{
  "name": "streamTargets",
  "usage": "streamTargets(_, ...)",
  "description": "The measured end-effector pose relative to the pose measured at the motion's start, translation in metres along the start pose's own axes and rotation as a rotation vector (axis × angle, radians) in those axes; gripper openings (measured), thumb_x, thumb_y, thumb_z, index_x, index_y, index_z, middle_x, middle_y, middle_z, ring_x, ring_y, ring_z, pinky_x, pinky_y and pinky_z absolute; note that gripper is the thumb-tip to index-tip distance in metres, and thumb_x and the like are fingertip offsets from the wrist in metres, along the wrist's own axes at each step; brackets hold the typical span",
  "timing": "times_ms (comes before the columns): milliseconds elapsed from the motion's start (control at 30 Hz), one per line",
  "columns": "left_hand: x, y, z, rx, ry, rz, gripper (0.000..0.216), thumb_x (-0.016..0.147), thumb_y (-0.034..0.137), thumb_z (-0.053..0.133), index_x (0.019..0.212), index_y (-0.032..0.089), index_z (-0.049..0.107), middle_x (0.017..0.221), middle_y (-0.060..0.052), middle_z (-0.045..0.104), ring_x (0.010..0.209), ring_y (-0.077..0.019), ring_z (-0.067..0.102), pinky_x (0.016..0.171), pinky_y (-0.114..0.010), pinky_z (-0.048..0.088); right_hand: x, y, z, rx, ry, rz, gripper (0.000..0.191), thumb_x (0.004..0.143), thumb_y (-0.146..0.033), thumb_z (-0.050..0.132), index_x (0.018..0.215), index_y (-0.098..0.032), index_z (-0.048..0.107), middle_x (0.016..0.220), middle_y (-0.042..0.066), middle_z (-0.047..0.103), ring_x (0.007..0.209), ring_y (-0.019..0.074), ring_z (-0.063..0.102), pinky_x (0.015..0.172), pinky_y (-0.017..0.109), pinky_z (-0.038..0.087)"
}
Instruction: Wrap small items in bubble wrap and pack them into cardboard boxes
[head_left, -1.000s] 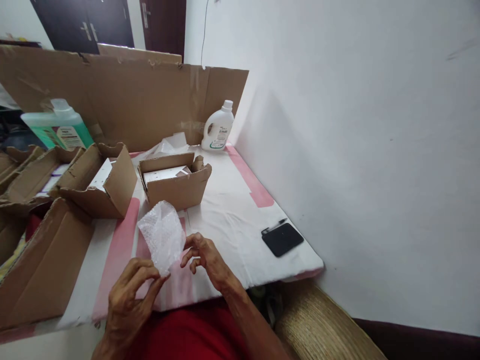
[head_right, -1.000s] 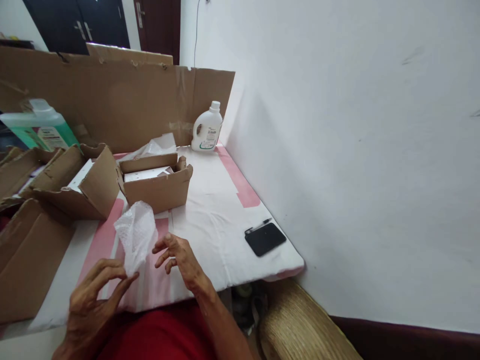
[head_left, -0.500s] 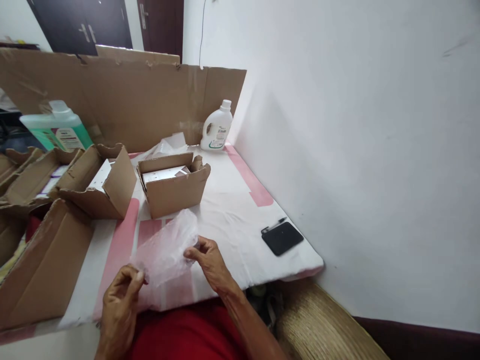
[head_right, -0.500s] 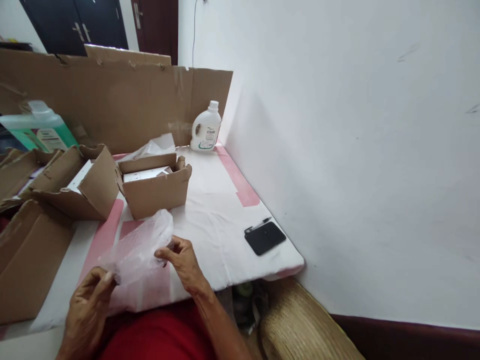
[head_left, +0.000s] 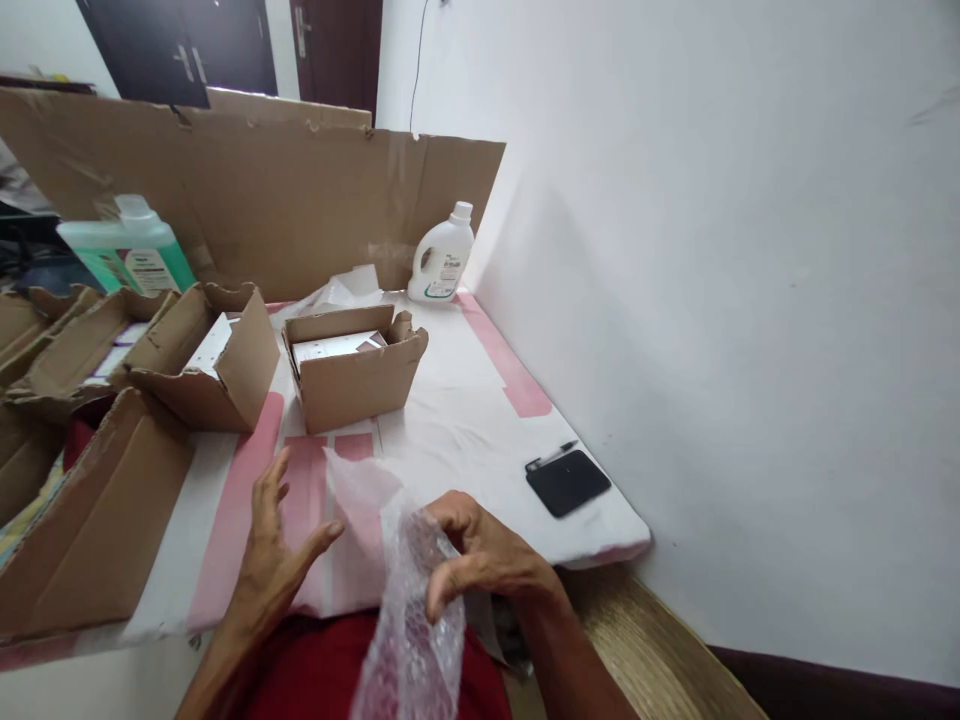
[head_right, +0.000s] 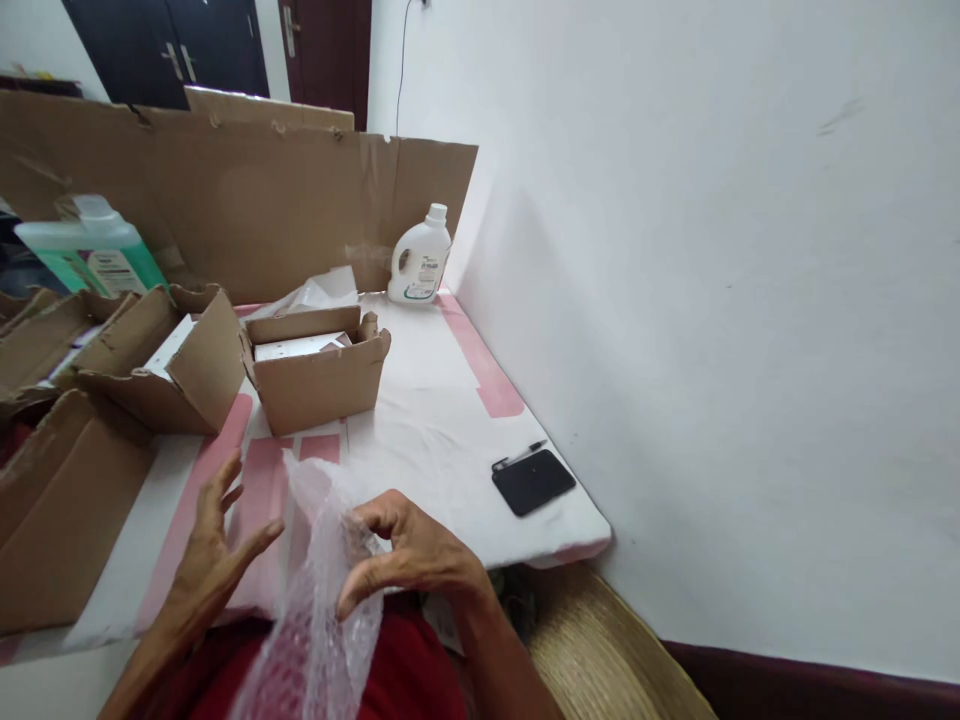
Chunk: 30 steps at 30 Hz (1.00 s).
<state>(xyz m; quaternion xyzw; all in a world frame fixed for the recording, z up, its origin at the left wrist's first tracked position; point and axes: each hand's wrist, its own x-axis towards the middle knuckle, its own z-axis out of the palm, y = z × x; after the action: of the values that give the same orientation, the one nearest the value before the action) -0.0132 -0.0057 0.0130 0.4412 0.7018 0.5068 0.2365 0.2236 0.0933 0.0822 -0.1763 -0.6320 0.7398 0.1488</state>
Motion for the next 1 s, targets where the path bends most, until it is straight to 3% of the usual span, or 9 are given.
streamTargets(67, 0.016, 0.004, 0.01, 0.071, -0.127, 0.159, 0.08, 0.078, 0.051, 0.076, 0.148, 0.031, 0.045, 0.157, -0.01, 0.045, 0.143, -0.0312, 0.044, 0.116, -0.054, 0.039, -0.005, -0.015, -0.002, -0.118, -0.088, -0.039, 0.046, 0.066, -0.055, 0.089, 0.064, -0.015, 0.068, 0.064, -0.003, 0.062, 0.061, 0.0113, 0.053, 0.061, 0.024, 0.043)
streamTargets(167, 0.038, 0.007, 0.013, 0.097, -0.249, 0.362, 0.027, 0.089, 0.044, 0.065, 0.108, 0.026, 0.072, 0.12, -0.007, 0.072, 0.119, -0.0244, 0.065, 0.104, -0.043, 0.051, -0.02, -0.039, -0.014, -0.371, -0.099, -0.023, 0.049, 0.074, -0.056, 0.084, 0.061, -0.017, 0.058, 0.061, -0.005, 0.053, 0.059, 0.0092, 0.046, 0.057, 0.023, 0.037)
streamTargets(233, 0.05, 0.008, 0.003, 0.13, -0.233, 0.405, 0.023, 0.092, 0.041, 0.059, 0.09, 0.024, 0.074, 0.097, -0.005, 0.076, 0.098, -0.0213, 0.071, 0.092, -0.037, 0.055, -0.033, -0.053, -0.026, -0.533, -0.03, 0.003, 0.046, 0.08, -0.05, 0.082, 0.063, -0.018, 0.054, 0.065, -0.005, 0.051, 0.062, 0.0098, 0.045, 0.06, 0.024, 0.036)
streamTargets(367, 0.065, 0.016, -0.038, 0.207, -0.286, 0.363, 0.03, 0.086, 0.052, 0.064, 0.086, 0.025, 0.075, 0.087, -0.002, 0.077, 0.083, -0.0195, 0.072, 0.08, -0.031, 0.057, -0.051, -0.063, -0.051, -0.642, 0.174, 0.073, 0.019, 0.09, -0.032, 0.071, 0.081, -0.019, 0.06, 0.081, -0.001, 0.062, 0.075, 0.0133, 0.053, 0.07, 0.026, 0.041)
streamTargets(467, 0.07, 0.024, -0.068, 0.286, -0.333, 0.363, 0.039, 0.081, 0.063, 0.066, 0.081, 0.025, 0.073, 0.081, -0.001, 0.076, 0.076, -0.0192, 0.071, 0.074, -0.03, 0.058, -0.043, -0.045, -0.068, -0.495, 0.319, 0.107, 0.014, 0.09, -0.028, 0.068, 0.084, -0.02, 0.059, 0.082, -0.001, 0.063, 0.076, 0.0142, 0.056, 0.07, 0.027, 0.043)
streamTargets(600, 0.074, 0.02, -0.095, 0.406, -0.235, 0.424, 0.044, 0.082, 0.069, 0.062, 0.089, 0.026, 0.074, 0.086, 0.001, 0.077, 0.076, -0.0184, 0.071, 0.073, -0.029, 0.058, -0.015, -0.006, -0.085, -0.227, 0.426, 0.01, 0.025, 0.087, -0.036, 0.071, 0.082, -0.021, 0.053, 0.07, -0.004, 0.056, 0.063, 0.0116, 0.052, 0.06, 0.026, 0.041)
streamTargets(867, 0.052, -0.042, -0.119, 0.782, 0.024, 0.708, 0.032, 0.1, 0.047, 0.047, 0.116, 0.032, 0.07, 0.109, -0.001, 0.075, 0.095, -0.0193, 0.07, 0.091, -0.035, 0.055, 0.036, 0.068, -0.106, -0.098, 0.532, 0.006, 0.037, 0.072, -0.047, 0.081, 0.079, -0.019, 0.058, 0.068, -0.004, 0.058, 0.058, 0.0102, 0.05, 0.056, 0.024, 0.036)
streamTargets(1000, 0.03, -0.063, -0.122, 0.919, 0.128, 0.677, 0.036, 0.1, 0.042, 0.048, 0.126, 0.027, 0.067, 0.117, -0.008, 0.073, 0.097, -0.025, 0.069, 0.087, -0.04, 0.054, 0.045, 0.083, -0.109, -0.105, 0.567, 0.007, 0.035, 0.071, -0.046, 0.08, 0.078, -0.019, 0.058, 0.068, -0.004, 0.058, 0.059, 0.0106, 0.05, 0.057, 0.025, 0.038)
